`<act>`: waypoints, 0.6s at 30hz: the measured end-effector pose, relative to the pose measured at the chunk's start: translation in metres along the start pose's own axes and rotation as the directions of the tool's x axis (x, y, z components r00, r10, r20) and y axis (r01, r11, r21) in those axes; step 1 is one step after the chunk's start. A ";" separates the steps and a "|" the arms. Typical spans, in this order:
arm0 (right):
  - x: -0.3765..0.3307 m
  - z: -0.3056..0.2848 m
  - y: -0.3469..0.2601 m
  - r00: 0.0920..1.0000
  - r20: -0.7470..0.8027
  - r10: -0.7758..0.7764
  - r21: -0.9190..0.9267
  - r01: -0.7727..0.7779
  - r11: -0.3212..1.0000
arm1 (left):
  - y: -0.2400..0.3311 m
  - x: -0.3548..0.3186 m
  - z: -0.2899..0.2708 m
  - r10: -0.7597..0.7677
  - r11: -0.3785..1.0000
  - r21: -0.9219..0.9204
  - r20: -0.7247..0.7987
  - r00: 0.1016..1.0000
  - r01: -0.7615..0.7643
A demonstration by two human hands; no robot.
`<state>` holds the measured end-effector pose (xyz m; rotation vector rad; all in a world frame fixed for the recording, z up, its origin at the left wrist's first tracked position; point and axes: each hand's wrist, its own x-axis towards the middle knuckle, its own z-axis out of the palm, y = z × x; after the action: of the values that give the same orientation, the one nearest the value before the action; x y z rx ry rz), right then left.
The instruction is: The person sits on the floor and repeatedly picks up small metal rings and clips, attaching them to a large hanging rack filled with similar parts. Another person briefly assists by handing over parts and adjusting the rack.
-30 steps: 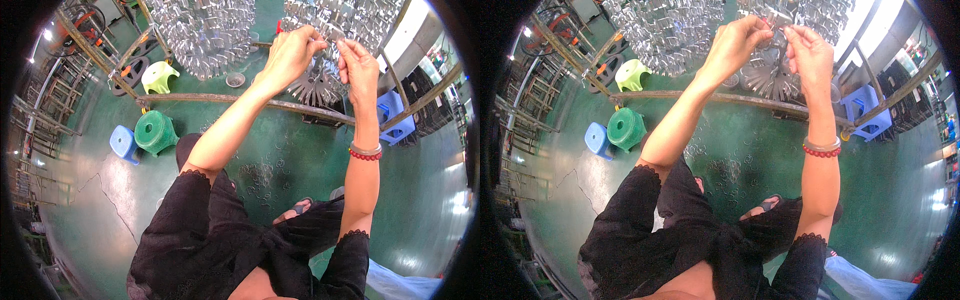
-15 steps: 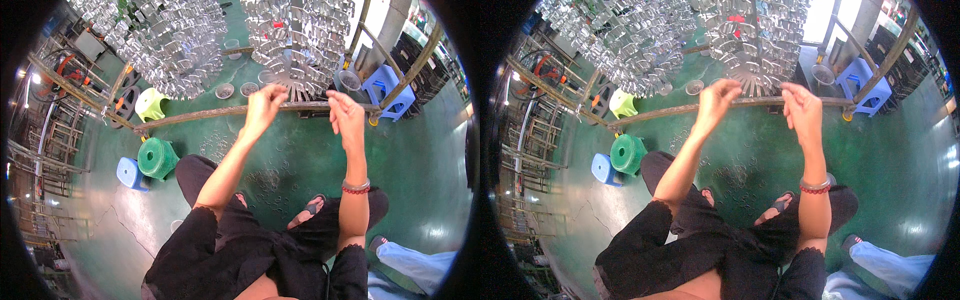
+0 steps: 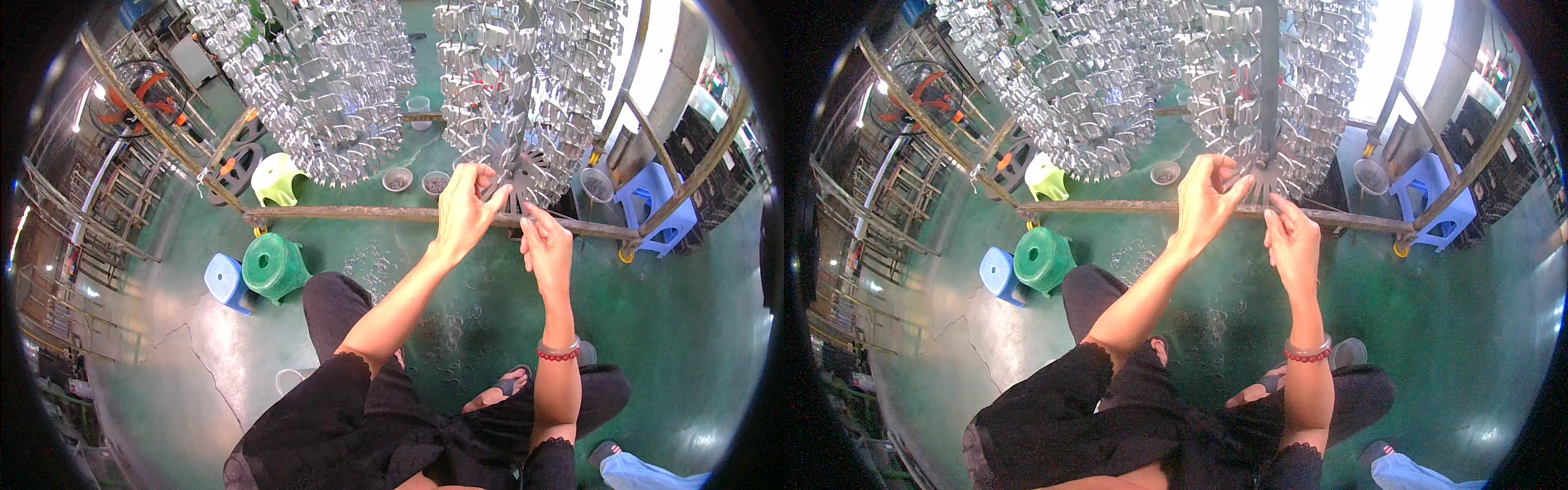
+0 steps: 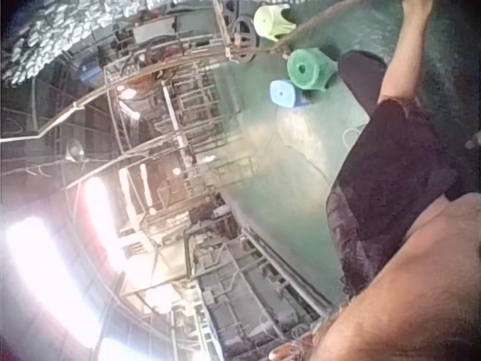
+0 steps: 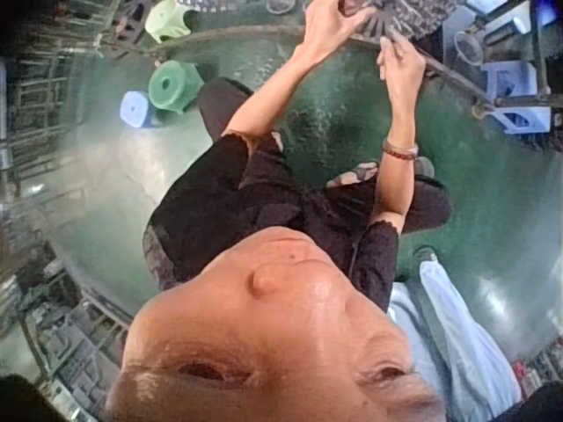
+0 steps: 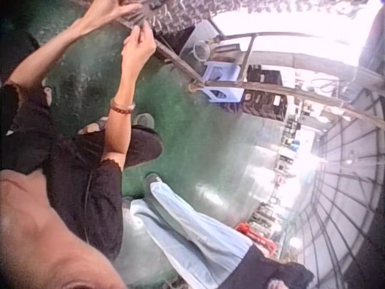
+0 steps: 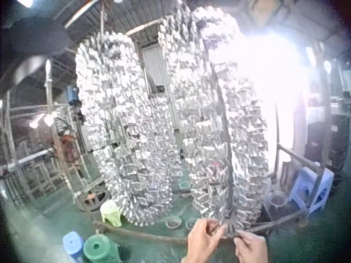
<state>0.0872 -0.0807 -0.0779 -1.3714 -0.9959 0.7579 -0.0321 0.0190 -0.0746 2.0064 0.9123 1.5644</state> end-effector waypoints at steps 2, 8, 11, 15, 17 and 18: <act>0.006 0.005 -0.005 0.999 0.002 -0.042 -0.014 0.042 0.999 | -0.003 0.003 0.003 0.036 0.998 0.052 0.005 0.999 -0.036; 0.016 0.009 -0.024 0.995 0.022 -0.099 -0.011 0.099 0.995 | 0.003 0.008 0.002 0.064 0.997 0.037 0.010 0.998 -0.064; 0.018 0.007 -0.036 0.993 0.012 -0.119 -0.025 0.119 0.993 | 0.006 0.010 0.001 0.093 0.996 0.024 -0.054 0.994 -0.092; 0.026 0.001 -0.035 0.980 0.022 -0.199 -0.111 0.200 0.973 | 0.020 0.022 0.004 0.157 0.987 -0.011 -0.097 0.983 -0.159; 0.026 -0.001 -0.036 0.983 0.022 -0.183 -0.110 0.184 0.977 | 0.028 0.029 0.007 0.173 0.985 0.002 -0.102 0.980 -0.174; 0.025 -0.002 -0.037 0.984 0.022 -0.175 -0.109 0.177 0.978 | 0.032 0.033 0.008 0.171 0.985 0.023 -0.098 0.980 -0.169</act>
<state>0.0946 -0.0625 -0.0379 -1.3537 -1.1674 0.5867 -0.0126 0.0213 -0.0327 2.0797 0.8083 1.7691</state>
